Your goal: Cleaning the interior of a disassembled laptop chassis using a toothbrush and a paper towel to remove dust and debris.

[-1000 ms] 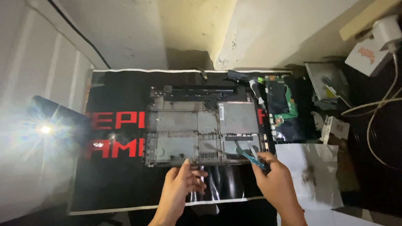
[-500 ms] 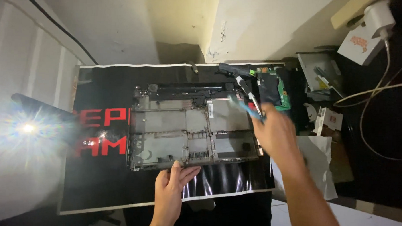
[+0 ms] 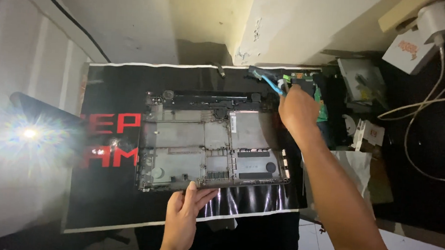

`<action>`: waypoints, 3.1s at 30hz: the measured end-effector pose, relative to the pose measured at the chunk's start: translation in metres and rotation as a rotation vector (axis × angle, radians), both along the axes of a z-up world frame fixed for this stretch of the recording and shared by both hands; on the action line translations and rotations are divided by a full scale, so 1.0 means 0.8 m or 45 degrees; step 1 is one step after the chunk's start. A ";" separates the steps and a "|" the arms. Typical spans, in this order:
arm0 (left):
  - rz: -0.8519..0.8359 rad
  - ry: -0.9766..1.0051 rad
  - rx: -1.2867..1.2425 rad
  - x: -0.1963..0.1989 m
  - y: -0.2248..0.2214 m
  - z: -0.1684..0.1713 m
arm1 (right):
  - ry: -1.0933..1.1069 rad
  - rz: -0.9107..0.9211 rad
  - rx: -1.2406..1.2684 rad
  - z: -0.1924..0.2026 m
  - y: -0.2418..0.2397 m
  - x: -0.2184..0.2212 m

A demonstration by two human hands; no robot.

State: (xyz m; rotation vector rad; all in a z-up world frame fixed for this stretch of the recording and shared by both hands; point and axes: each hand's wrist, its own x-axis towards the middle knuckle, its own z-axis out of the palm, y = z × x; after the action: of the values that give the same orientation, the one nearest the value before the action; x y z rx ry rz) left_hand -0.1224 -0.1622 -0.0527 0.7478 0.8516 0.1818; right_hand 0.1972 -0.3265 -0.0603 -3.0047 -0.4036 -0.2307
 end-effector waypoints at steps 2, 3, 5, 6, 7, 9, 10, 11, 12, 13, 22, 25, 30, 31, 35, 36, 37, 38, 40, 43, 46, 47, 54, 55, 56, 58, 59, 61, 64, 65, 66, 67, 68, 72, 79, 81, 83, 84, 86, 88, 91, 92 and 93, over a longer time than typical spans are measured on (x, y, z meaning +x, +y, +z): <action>0.002 -0.028 -0.001 -0.005 0.003 -0.009 | -0.003 -0.004 -0.043 -0.010 -0.002 0.007; 0.009 -0.061 0.000 -0.008 0.005 -0.012 | -0.011 -0.003 -0.083 -0.014 -0.003 0.010; 0.023 -0.007 -0.068 -0.007 0.007 -0.006 | 0.052 -0.035 -0.081 -0.004 0.002 0.004; 0.034 0.050 -0.138 -0.008 0.008 -0.003 | 0.119 -0.069 -0.080 0.000 0.006 0.001; 0.042 0.050 -0.140 -0.010 0.008 -0.007 | 0.119 -0.061 -0.082 0.000 0.004 -0.002; 0.069 0.102 -0.178 -0.014 0.008 -0.015 | 0.022 -0.040 -0.039 0.000 -0.002 -0.008; 0.072 0.101 -0.180 -0.012 0.012 -0.010 | 0.021 -0.037 -0.041 0.005 -0.003 -0.011; 0.071 0.177 -0.206 -0.010 0.015 -0.005 | -0.009 -0.024 0.034 0.009 -0.005 -0.014; 0.065 0.255 -0.235 -0.009 0.017 0.000 | -0.036 -0.015 0.106 0.012 -0.009 -0.019; 0.065 0.258 -0.240 -0.009 0.022 -0.002 | -0.033 -0.015 0.101 0.025 -0.007 -0.026; -0.183 0.418 -0.236 -0.015 0.044 -0.028 | 0.139 0.014 0.020 0.021 -0.018 -0.054; -0.186 0.486 -0.259 -0.016 0.043 -0.035 | -0.028 0.035 0.009 0.023 -0.032 -0.057; -0.308 0.431 -0.254 -0.029 0.043 -0.070 | 0.448 -0.285 0.553 0.086 -0.034 -0.094; -0.309 0.432 -0.257 -0.028 0.043 -0.068 | 0.449 -0.286 0.550 0.083 -0.037 -0.104; -0.382 0.426 -0.256 -0.026 0.044 -0.065 | 0.350 -0.143 0.643 0.060 -0.043 -0.135; -0.410 0.427 -0.254 -0.026 0.044 -0.065 | 0.228 -0.025 0.665 0.051 -0.043 -0.142; -0.409 0.430 -0.254 -0.027 0.046 -0.064 | 0.231 -0.025 0.665 0.052 -0.042 -0.141; -0.432 0.435 -0.268 -0.026 0.049 -0.063 | 0.183 -0.024 0.629 0.053 -0.041 -0.142; -0.463 0.440 -0.281 -0.025 0.053 -0.060 | 0.133 -0.031 0.593 0.061 -0.041 -0.145; -0.479 0.461 -0.301 -0.024 0.053 -0.057 | 0.065 -0.045 0.620 0.075 -0.040 -0.154; -0.521 0.497 -0.217 -0.020 0.052 -0.051 | 0.011 -0.109 0.323 0.073 -0.038 -0.164; -0.536 0.522 -0.229 -0.016 0.053 -0.046 | -0.025 -0.022 0.370 0.068 -0.038 -0.165; -0.459 0.552 -0.248 -0.017 0.049 -0.056 | 0.061 0.150 0.441 0.042 -0.017 -0.171; -0.464 0.553 -0.247 -0.018 0.048 -0.059 | 0.060 0.145 0.441 0.040 -0.014 -0.170; -0.438 0.532 -0.240 -0.020 0.046 -0.064 | -0.040 0.191 0.480 0.038 -0.012 -0.170; -0.414 0.513 -0.232 -0.022 0.045 -0.070 | -0.139 0.234 0.518 0.031 -0.008 -0.167; -0.419 0.500 -0.224 -0.022 0.046 -0.071 | -0.189 0.244 0.515 0.027 -0.006 -0.165; -0.425 0.488 -0.215 -0.022 0.045 -0.069 | -0.237 0.252 0.512 0.023 -0.005 -0.161; -0.452 0.514 -0.204 -0.017 0.047 -0.061 | -0.124 0.296 0.572 0.032 -0.004 -0.158; -0.466 0.503 -0.192 -0.016 0.048 -0.060 | -0.161 0.309 0.551 0.042 -0.004 -0.160; -0.481 0.494 -0.182 -0.016 0.048 -0.058 | -0.196 0.320 0.529 0.051 -0.004 -0.164; -0.481 0.496 -0.182 -0.017 0.048 -0.060 | -0.194 0.319 0.531 0.043 -0.005 -0.158; -0.457 0.474 -0.192 -0.019 0.047 -0.062 | -0.132 0.299 0.540 0.035 -0.006 -0.154; -0.432 0.502 -0.210 -0.021 0.046 -0.059 | 0.154 0.201 0.622 0.043 -0.017 -0.152; -0.437 0.529 -0.140 -0.014 0.044 -0.056 | 0.227 0.173 0.700 0.031 -0.021 -0.152; -0.389 0.433 -0.169 -0.024 0.042 -0.067 | 0.159 0.113 0.670 0.046 -0.018 -0.157; -0.408 0.445 -0.160 -0.022 0.043 -0.064 | 0.243 0.033 0.677 0.029 -0.019 -0.154; -0.420 0.457 -0.152 -0.020 0.043 -0.063 | 0.330 -0.040 0.681 0.020 -0.019 -0.150; -0.428 0.476 -0.136 -0.014 0.044 -0.052 | 0.410 -0.044 0.772 0.044 -0.022 -0.154; -0.435 0.502 -0.122 -0.016 0.043 -0.048 | 0.498 -0.050 0.861 0.042 -0.025 -0.155; -0.410 0.454 -0.128 -0.017 0.042 -0.049 | 0.350 0.101 0.696 0.021 -0.028 -0.154; -0.410 0.464 -0.130 -0.017 0.042 -0.049 | 0.350 0.080 0.742 0.026 -0.027 -0.156; -0.409 0.475 -0.132 -0.016 0.043 -0.049 | 0.351 0.060 0.788 0.030 -0.026 -0.159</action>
State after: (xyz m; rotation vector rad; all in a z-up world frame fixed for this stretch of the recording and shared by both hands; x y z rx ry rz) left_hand -0.1354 -0.1281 -0.0921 0.8229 1.0697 -0.2950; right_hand 0.0701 -0.3470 -0.0360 -2.3702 -0.3031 0.0585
